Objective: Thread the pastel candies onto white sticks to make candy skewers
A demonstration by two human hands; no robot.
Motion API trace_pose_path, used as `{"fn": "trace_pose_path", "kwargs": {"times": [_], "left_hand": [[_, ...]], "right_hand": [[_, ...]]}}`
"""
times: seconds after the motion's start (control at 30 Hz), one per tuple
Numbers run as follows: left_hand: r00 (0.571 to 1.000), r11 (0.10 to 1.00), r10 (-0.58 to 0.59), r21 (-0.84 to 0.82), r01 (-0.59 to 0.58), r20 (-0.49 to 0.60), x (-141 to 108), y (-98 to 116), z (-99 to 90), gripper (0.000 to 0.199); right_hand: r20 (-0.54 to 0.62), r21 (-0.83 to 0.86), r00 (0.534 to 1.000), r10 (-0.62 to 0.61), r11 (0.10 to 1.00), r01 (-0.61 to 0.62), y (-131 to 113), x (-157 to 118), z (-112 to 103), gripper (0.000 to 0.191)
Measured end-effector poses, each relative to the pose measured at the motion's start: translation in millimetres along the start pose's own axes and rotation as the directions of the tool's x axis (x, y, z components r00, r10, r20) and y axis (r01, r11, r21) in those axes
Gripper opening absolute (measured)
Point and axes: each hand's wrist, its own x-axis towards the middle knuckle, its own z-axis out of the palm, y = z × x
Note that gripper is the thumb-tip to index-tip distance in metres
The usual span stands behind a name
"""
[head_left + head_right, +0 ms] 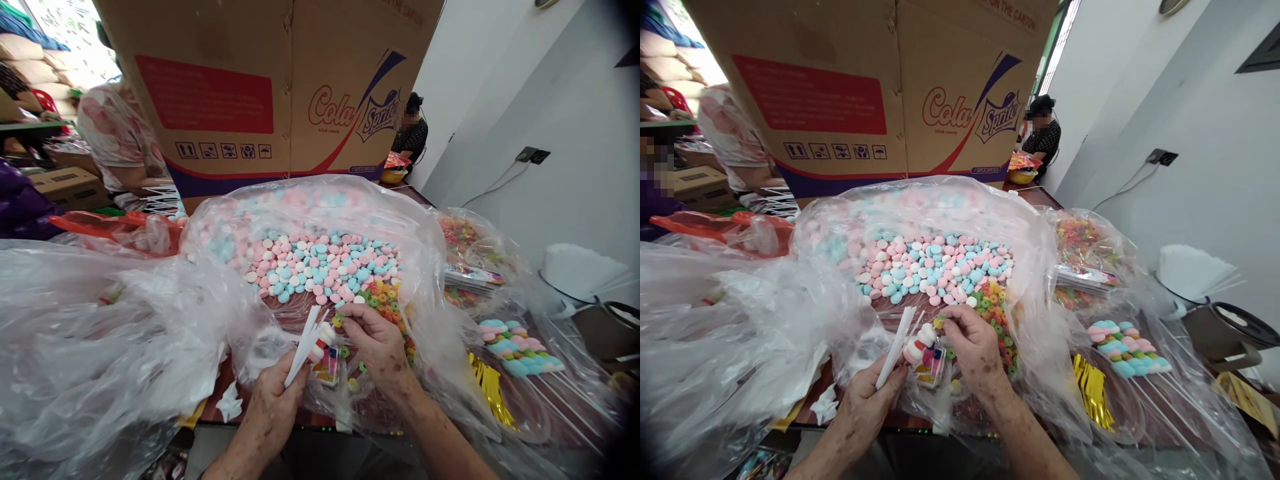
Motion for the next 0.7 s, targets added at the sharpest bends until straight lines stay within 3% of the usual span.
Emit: {"fn": "trace_pose_path", "kwargs": {"times": [0.17, 0.33, 0.47, 0.53, 0.63, 0.7], "left_hand": [[1.000, 1.000, -0.003, -0.022, 0.003, 0.000, 0, 1, 0.7, 0.036], [0.999, 0.997, -0.032, -0.066, 0.030, -0.025, -1, -1, 1.1, 0.038], [0.994, 0.984, -0.070, -0.167, 0.056, -0.079, 1, -5, 2.6, 0.042], [0.989, 0.975, -0.088, -0.215, 0.060, -0.120, 3, -8, 4.9, 0.043], [0.976, 0.957, -0.101, -0.285, 0.043, -0.194, 6, -13, 8.7, 0.044], [0.968, 0.944, -0.111, -0.328, 0.032, -0.225, 8, -14, 9.9, 0.044]], "right_hand": [[0.061, -0.122, 0.959, -0.278, 0.951, 0.284, -4, -9, 3, 0.021], [0.039, -0.094, 0.990, -0.136, 0.986, 0.139, 0, -23, 14, 0.026], [0.191, -0.104, 0.964, -0.183, 0.973, 0.205, -8, -18, 10, 0.029], [0.213, -0.129, 0.964, -0.157, 0.974, 0.187, -11, -7, 1, 0.032], [0.070, -0.343, 0.993, -0.098, 0.932, 0.116, -8, 18, -15, 0.033], [0.053, -0.615, 0.993, -0.104, 0.780, 0.114, -3, 33, -22, 0.024]]}}
